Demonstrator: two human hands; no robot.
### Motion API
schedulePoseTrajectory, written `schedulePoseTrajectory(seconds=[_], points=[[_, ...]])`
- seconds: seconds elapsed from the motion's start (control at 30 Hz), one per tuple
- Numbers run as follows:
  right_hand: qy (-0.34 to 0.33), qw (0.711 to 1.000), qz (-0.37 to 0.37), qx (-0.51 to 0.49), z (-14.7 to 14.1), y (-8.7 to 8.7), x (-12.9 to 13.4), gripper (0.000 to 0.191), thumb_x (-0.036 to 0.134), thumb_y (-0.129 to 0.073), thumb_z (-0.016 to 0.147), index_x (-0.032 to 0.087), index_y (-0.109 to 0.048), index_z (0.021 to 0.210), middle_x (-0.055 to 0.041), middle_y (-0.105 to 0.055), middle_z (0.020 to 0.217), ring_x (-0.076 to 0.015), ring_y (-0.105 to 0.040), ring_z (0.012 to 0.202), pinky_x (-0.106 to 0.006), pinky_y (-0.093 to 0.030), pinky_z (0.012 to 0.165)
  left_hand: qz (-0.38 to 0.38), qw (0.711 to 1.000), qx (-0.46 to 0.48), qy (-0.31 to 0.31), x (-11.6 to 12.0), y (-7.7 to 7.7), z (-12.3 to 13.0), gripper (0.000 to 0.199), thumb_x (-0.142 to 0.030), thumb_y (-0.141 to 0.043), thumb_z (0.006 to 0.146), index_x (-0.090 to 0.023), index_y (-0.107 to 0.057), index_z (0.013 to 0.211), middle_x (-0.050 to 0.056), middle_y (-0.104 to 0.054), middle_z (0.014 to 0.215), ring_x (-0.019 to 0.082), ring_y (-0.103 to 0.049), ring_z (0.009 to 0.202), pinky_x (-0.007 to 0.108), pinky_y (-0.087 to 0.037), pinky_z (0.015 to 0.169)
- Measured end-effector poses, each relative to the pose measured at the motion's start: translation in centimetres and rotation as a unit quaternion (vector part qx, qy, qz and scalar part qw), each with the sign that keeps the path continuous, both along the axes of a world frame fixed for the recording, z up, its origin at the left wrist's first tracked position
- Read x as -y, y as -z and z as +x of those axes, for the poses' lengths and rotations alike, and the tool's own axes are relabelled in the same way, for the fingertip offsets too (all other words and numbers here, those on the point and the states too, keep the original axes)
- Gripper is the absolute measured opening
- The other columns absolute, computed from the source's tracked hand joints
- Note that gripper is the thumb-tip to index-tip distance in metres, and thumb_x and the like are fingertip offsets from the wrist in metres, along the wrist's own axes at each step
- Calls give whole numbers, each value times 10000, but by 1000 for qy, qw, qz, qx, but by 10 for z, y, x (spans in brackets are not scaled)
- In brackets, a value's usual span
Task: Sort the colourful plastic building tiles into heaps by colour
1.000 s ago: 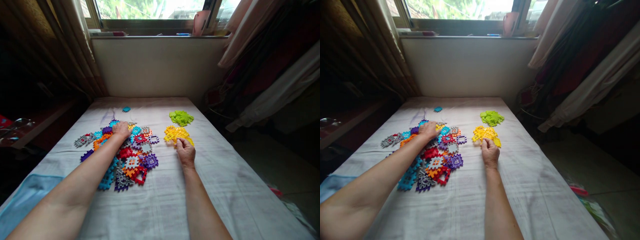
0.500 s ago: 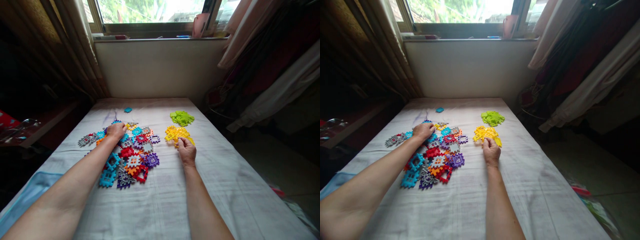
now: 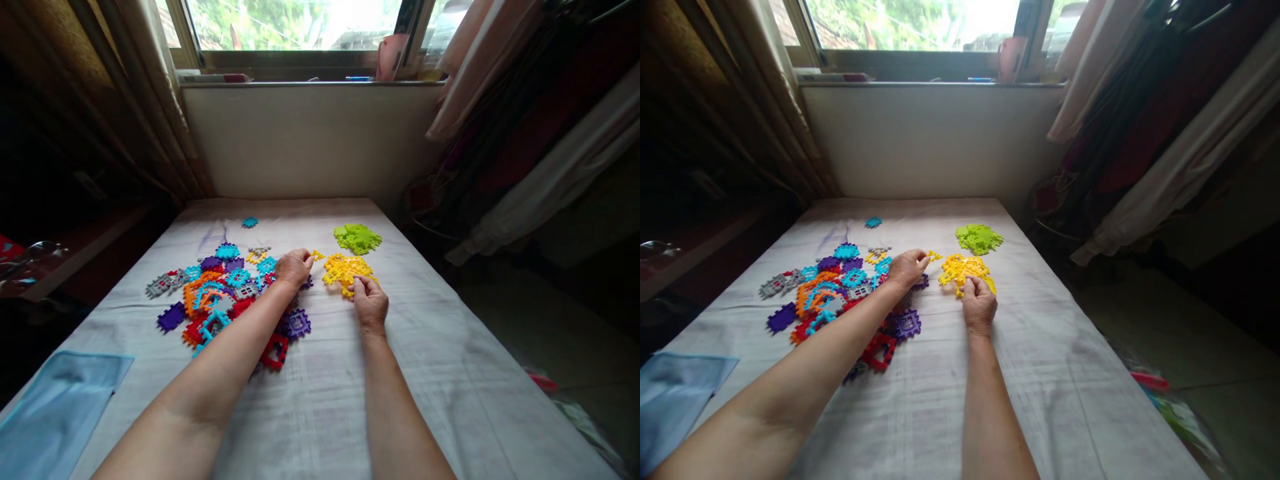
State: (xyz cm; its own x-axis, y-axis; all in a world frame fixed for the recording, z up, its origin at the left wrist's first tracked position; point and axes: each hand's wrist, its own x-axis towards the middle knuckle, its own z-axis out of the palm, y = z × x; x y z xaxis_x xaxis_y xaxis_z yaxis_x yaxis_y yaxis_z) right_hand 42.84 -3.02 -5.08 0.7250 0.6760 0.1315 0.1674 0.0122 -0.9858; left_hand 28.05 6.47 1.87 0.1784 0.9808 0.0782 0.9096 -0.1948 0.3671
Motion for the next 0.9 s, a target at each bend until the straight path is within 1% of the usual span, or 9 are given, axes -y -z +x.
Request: schedulePoseTrajectory(seconds=[0.1,0.23,0.33,0.4,0.5,0.57,0.7,0.8,0.9], points=[[0,1000,-4,2,1,0,0,480,548,-547,733,139,-737,896,-52,-716,638,-162,-607,510,-282,-513,525,-1,1000,-6,24,3,4,13,260,-385,-536,912,-263,-750,995,68,-749,1053,224,-676,944,309,-476,798],[-3,1000,-6,-4,2,0,0,480,536,-541,722,137,-738,902,-57,-714,638,-175,-621,529,-291,-524,537,-6,997,-11,73,13,6,22,282,-418,-543,916,-259,-745,1033,61,-745,1070,225,-672,956,317,-487,808],[-6,1000,-6,-3,1,0,0,474,529,-542,732,138,-742,908,-60,-718,645,-177,-628,541,-286,-525,534,-5,994,-18,106,17,5,21,318,-448,-525,927,-257,-745,1050,55,-745,1077,223,-668,982,310,-489,808],[-4,1000,-6,0,1,1,0,466,526,-545,742,140,-744,911,-57,-719,644,-172,-625,535,-281,-522,532,-1,994,-30,110,14,2,14,333,-457,-500,936,-266,-746,1056,50,-746,1077,220,-667,986,305,-487,818],[-1,1000,-1,7,0,4,-1,462,524,-546,748,143,-744,916,-51,-718,640,-167,-624,539,-280,-521,550,6,995,-61,82,0,-3,-12,300,-416,-497,929,-297,-744,1051,30,-743,1090,218,-663,1010,300,-480,855],[-1,1000,-1,11,1,5,-1,465,531,-544,747,145,-743,912,-48,-715,637,-170,-630,557,-285,-525,565,9,995,-88,45,-13,-7,-37,290,-363,-495,915,-303,-744,1051,31,-731,1132,230,-652,1057,308,-475,881],[0,1000,-9,15,0,4,-1,467,539,-541,743,147,-739,902,-48,-712,643,-175,-632,575,-295,-534,585,-7,990,-137,-30,-36,-12,-93,314,-283,-513,865,-284,-751,1070,74,-721,1151,273,-652,1067,338,-490,874],[-1,1000,-10,8,0,2,0,474,536,-548,730,140,-741,906,-58,-715,651,-177,-631,563,-306,-540,594,-25,986,-159,-37,-46,-10,-121,287,-263,-577,804,-300,-769,1014,74,-716,1144,294,-639,1076,347,-492,870],[-2,1000,-14,10,0,1,1,484,544,-559,726,134,-746,901,-61,-713,644,-170,-617,531,-301,-532,565,-23,986,-163,-20,-48,-6,-131,246,-287,-594,792,-317,-769,962,61,-699,1148,288,-601,1131,348,-462,927]])
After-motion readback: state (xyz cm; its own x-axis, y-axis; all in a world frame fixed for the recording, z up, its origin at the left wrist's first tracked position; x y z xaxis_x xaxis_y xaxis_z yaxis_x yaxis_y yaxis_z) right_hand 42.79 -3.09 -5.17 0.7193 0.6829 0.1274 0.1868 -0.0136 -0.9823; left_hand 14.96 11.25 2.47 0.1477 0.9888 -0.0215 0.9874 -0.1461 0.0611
